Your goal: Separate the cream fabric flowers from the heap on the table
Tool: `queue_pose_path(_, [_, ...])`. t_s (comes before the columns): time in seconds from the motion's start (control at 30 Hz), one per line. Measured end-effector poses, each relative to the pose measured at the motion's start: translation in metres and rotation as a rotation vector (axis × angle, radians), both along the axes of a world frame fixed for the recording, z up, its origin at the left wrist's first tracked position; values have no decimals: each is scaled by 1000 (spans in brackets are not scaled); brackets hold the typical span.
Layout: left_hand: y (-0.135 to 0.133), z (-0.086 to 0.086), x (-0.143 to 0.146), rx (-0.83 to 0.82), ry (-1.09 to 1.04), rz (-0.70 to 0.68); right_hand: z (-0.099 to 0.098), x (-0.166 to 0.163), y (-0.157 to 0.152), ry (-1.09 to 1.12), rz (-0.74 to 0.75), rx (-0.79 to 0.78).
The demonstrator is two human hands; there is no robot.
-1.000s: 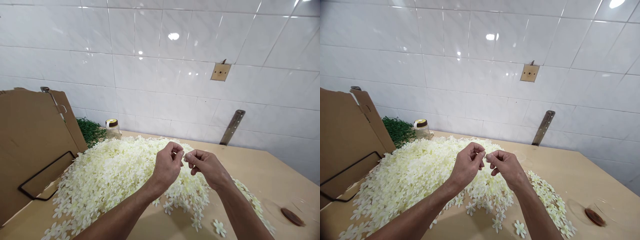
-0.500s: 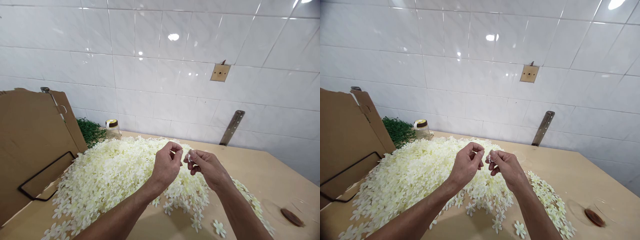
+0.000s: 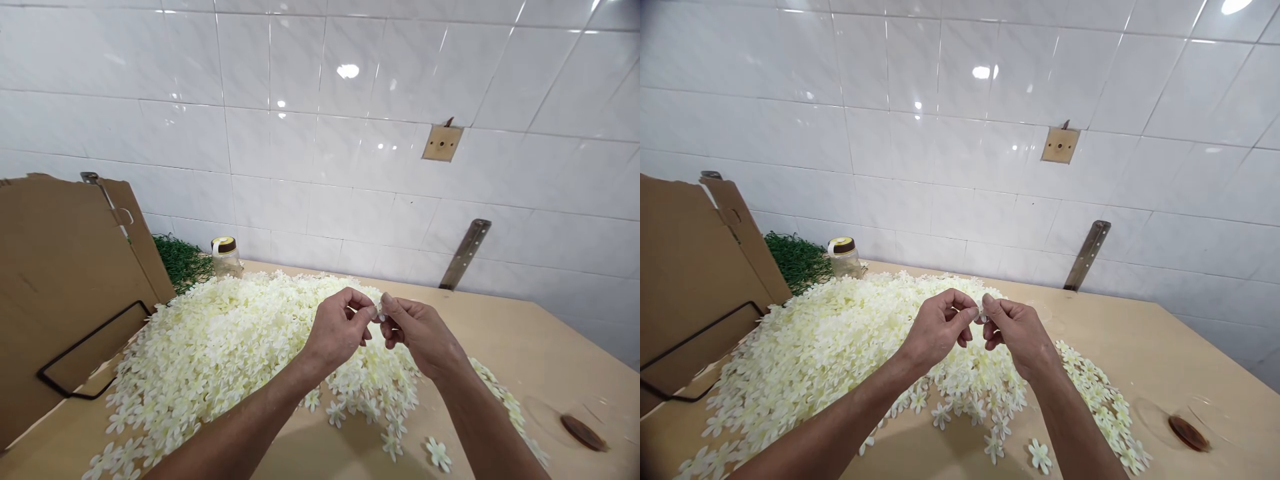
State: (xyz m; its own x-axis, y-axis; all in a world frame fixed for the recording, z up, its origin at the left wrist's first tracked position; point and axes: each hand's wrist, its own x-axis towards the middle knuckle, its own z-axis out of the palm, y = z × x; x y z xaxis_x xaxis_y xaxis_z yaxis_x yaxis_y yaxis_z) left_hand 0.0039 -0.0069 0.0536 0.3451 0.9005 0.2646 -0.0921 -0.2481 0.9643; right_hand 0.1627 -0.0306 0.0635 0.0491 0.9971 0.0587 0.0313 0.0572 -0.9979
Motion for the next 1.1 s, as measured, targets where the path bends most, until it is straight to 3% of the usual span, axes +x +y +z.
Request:
queue_pose_path(0.33, [4,0,1,-130,-52,-63,0,4,-1,-76,95,-28])
queue_pose_path(0.47, [7,-1,-2,-151,30,-68,-4,8,1,-193,93,0])
queue_pose_path(0.53, [9,-2,-4,-92,144,-10,-5,11,3,-277,42,14])
queue_pose_path(0.67, [13,-9,-6,193,467,172,-5,16,4,-349,-39,31])
queue_pose_path(0.83, [19,-21,-4,336,832,201,1,22,1,-343,-64,75])
queue_pose_path(0.97, [18,-30,1,400,842,230,5,23,-3,-365,-97,76])
queue_pose_path(1.1, [0,-45,18,419,743,28,7,21,-4,-320,-69,89])
